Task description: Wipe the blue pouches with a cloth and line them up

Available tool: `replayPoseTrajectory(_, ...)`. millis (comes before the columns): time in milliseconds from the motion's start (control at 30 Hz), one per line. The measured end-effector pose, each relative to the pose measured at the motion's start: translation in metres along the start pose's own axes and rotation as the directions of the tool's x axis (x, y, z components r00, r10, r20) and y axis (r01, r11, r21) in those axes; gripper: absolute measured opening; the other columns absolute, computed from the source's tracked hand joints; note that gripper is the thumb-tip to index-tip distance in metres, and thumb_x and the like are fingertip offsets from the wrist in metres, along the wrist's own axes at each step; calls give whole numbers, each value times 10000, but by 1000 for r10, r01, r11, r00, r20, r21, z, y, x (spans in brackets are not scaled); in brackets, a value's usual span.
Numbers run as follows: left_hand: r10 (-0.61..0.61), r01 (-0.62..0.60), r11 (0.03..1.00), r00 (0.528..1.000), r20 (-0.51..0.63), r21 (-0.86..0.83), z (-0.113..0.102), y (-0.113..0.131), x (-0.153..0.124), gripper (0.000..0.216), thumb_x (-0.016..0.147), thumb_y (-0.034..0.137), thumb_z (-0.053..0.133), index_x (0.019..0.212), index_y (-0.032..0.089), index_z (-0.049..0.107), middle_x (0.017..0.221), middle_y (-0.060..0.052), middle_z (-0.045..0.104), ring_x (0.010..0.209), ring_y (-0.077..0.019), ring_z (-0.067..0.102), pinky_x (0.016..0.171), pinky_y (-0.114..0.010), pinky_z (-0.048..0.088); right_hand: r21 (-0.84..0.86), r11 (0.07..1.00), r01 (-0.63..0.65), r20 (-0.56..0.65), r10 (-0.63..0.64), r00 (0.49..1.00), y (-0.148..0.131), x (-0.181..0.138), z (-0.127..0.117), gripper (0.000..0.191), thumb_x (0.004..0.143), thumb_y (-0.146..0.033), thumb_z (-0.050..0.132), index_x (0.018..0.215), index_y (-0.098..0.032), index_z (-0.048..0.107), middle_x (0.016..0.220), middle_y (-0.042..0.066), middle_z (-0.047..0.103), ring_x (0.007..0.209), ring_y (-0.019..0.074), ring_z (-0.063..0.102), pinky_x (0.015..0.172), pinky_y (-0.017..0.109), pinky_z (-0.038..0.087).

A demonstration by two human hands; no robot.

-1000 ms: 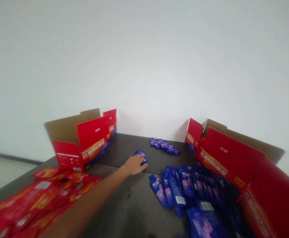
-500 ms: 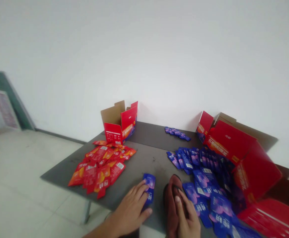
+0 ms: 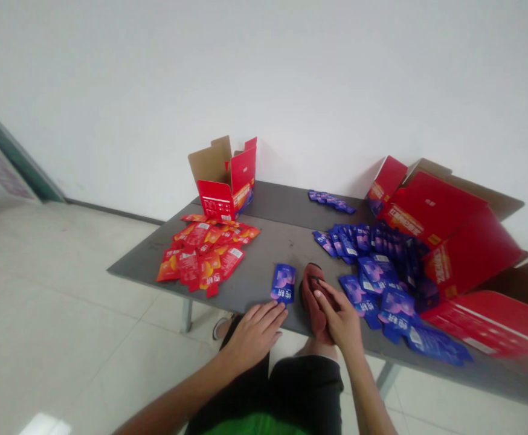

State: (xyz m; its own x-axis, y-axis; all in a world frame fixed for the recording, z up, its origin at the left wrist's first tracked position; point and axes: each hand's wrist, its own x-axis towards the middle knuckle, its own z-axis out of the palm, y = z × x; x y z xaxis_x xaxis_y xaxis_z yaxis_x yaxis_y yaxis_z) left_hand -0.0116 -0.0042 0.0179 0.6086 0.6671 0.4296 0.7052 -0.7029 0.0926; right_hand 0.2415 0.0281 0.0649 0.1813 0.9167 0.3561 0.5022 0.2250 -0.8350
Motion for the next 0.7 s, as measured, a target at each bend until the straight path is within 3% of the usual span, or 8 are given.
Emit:
replayPoseTrajectory(100,34,-34,999,999,17,34,4,-3,-8,490,1070,199,471,1559,190,435,1528,-99,566,1467,-223,448,1152,-407,395,-143,972,185,119,-169,978,-22,13,-4,375,962,-518,651,1236,-281,748,1149,88,745,1041,264,704,945,420,555)
replayPoseTrajectory(167,62,-63,998,998,14,19,4,-5,-12,472,1070,171,449,1541,185,463,1506,-103,585,1458,-225,459,1157,-407,395,-200,919,339,215,-296,931,-37,19,3,333,996,-467,620,1261,-302,738,1140,82,724,1034,247,692,929,396,557)
replayPoseTrajectory(300,56,-58,996,998,-29,-69,4,-5,-14,375,1073,179,437,1407,163,604,1303,-108,705,1297,-250,591,1128,-429,424,-186,750,635,577,-440,688,-45,30,35,286,1026,-392,596,1282,-370,722,1144,50,715,1053,218,661,927,371,529)
replayPoseTrajectory(367,26,-32,993,998,-54,-114,5,-4,-14,372,1073,186,440,1405,161,607,1299,-108,706,1278,-251,600,1117,-428,434,-182,698,692,656,-438,615,-37,44,52,291,1030,-393,591,1291,-367,717,1138,45,716,1045,214,652,916,364,515)
replayPoseTrajectory(467,-8,-5,988,996,-84,-152,8,-2,-14,407,1076,169,424,1459,172,562,1408,-101,658,1367,-234,546,1128,-412,425,-282,685,671,614,-409,675,-22,80,63,319,1034,-390,582,1311,-305,716,1144,77,719,1074,234,646,955,377,500)
replayPoseTrajectory(600,-43,29,986,996,-81,-165,8,0,-13,409,1079,147,398,1442,190,581,1420,-87,657,1386,-220,542,1125,-399,421,-418,691,590,497,-369,785,-24,105,53,331,1053,-387,538,1286,-263,738,1114,110,719,1043,248,654,952,388,512)
replayPoseTrajectory(667,-46,30,984,995,-87,-175,8,1,-13,412,1079,144,388,1435,194,589,1405,-89,667,1372,-224,558,1116,-401,427,-395,706,588,472,-393,789,-34,90,46,365,1068,-406,499,1340,-273,702,1183,108,700,1091,246,642,967,382,510)
replayPoseTrajectory(700,-51,33,983,994,-94,-179,8,1,-12,407,1080,147,384,1422,196,601,1379,-90,682,1348,-228,578,1107,-404,433,-360,706,610,500,-406,765,-39,79,44,369,1070,-415,491,1357,-292,687,1205,95,693,1108,237,638,970,370,508)
